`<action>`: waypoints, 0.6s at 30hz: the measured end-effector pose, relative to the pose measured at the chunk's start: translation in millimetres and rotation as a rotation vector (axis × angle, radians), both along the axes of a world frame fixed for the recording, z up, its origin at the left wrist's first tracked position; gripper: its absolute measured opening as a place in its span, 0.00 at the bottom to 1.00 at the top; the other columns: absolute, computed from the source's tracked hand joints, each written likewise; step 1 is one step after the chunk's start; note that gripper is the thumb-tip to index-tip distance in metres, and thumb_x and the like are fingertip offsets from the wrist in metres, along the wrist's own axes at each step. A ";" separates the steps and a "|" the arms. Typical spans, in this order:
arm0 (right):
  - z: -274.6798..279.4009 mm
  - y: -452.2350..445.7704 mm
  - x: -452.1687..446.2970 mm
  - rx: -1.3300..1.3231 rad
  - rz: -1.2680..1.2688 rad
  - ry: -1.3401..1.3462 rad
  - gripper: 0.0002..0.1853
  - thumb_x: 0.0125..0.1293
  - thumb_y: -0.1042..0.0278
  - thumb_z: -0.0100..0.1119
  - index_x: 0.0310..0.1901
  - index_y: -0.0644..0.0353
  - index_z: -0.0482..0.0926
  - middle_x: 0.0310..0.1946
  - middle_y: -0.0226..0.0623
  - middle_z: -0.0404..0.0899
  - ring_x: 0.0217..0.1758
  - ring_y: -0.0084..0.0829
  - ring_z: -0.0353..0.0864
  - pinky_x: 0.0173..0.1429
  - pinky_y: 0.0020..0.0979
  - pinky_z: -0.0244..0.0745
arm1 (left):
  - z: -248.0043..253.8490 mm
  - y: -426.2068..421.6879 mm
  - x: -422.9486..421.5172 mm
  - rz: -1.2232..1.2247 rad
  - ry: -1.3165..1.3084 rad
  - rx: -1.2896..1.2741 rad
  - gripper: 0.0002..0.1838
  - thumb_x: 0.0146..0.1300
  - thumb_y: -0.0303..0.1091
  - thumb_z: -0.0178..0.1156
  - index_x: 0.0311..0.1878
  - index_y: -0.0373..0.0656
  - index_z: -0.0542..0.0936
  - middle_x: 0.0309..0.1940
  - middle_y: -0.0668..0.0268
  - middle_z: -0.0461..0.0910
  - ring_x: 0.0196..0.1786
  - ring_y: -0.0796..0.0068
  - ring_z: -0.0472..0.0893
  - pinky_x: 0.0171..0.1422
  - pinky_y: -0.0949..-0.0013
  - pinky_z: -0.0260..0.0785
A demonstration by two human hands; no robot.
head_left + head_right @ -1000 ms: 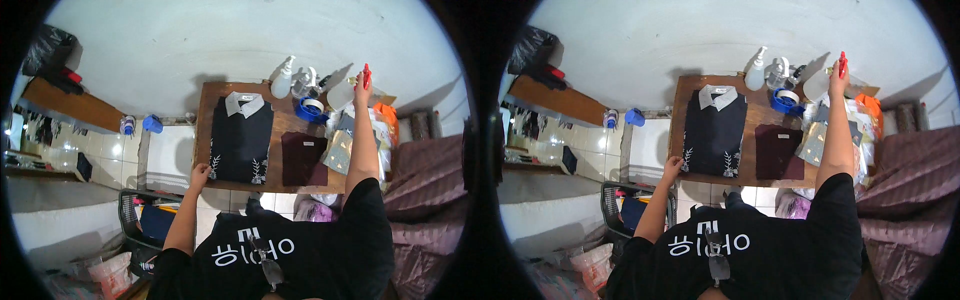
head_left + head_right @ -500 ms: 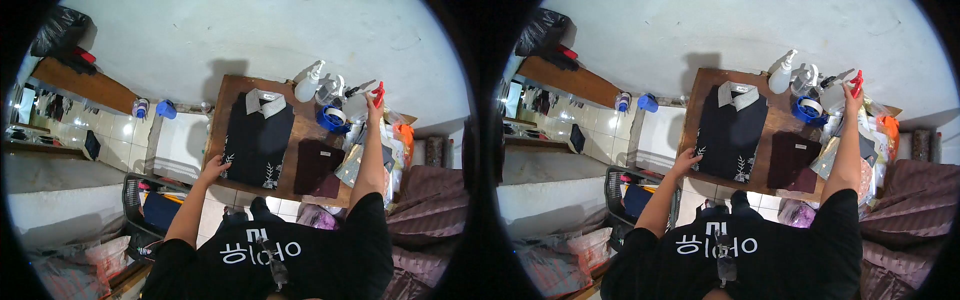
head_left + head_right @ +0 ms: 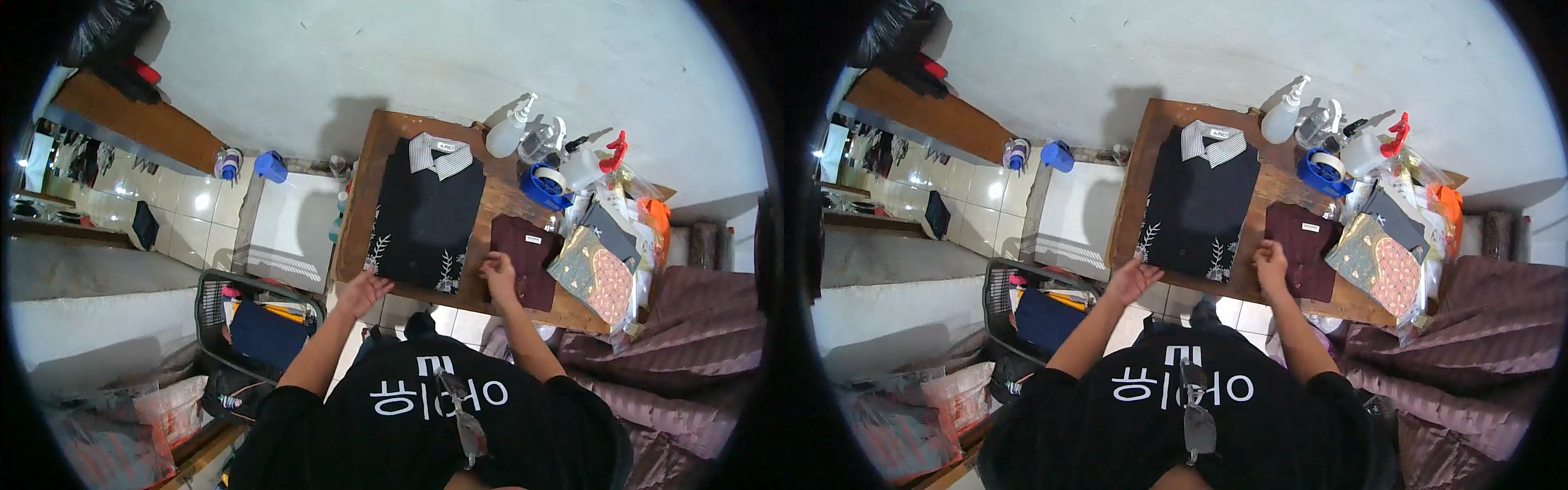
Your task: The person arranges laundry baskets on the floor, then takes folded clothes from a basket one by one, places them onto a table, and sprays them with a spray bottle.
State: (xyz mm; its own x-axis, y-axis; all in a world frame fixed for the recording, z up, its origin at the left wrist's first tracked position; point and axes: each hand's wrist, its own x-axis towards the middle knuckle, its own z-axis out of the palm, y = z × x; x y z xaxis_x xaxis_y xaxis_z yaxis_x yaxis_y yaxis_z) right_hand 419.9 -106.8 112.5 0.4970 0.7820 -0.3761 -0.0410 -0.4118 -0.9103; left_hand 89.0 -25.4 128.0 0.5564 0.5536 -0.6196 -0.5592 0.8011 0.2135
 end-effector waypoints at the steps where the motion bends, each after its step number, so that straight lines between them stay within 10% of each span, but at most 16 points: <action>1: -12.9 -5.0 -9.7 -0.053 -0.037 0.134 0.17 0.57 0.81 0.51 0.49 0.61 0.69 0.34 0.35 0.73 0.35 0.27 0.75 0.40 0.27 0.75 | 0.9 -12.2 6.6 0.007 0.020 0.001 0.11 0.62 0.35 0.58 0.44 0.41 0.74 0.36 0.64 0.79 0.40 0.69 0.80 0.53 0.62 0.74; 11: -26.8 15.1 -47.9 -0.279 -0.042 0.261 0.20 0.60 0.57 0.58 0.45 0.67 0.73 0.36 0.42 0.77 0.38 0.34 0.79 0.37 0.30 0.73 | 96.7 38.8 108.0 -0.012 0.284 0.243 0.05 0.57 0.25 0.59 0.35 0.33 0.76 0.34 0.62 0.77 0.35 0.66 0.80 0.44 0.65 0.79; 14: -15.1 28.6 -63.2 -0.243 -0.108 -0.172 0.26 0.56 0.52 0.63 0.43 0.70 0.72 0.27 0.38 0.76 0.34 0.34 0.77 0.40 0.31 0.73 | 141.0 87.8 139.0 0.082 0.230 0.374 0.07 0.56 0.25 0.59 0.34 0.30 0.75 0.36 0.56 0.77 0.40 0.59 0.81 0.44 0.66 0.80; 18: 19.9 41.4 -87.9 -0.319 -0.029 -0.477 0.35 0.46 0.51 0.71 0.49 0.68 0.70 0.43 0.52 0.77 0.47 0.48 0.77 0.53 0.40 0.70 | 192.2 154.2 181.5 0.073 0.124 0.436 0.15 0.60 0.26 0.52 0.46 0.26 0.64 0.43 0.42 0.72 0.50 0.50 0.76 0.57 0.55 0.73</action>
State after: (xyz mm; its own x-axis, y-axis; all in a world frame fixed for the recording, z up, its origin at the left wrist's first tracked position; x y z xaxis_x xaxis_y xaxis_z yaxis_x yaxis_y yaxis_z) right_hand 332.0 -65.4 132.4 0.6890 0.6504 -0.3198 0.3286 -0.6737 -0.6620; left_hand 270.5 128.8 320.2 0.4425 0.8127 -0.3791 -0.5600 0.5806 0.5910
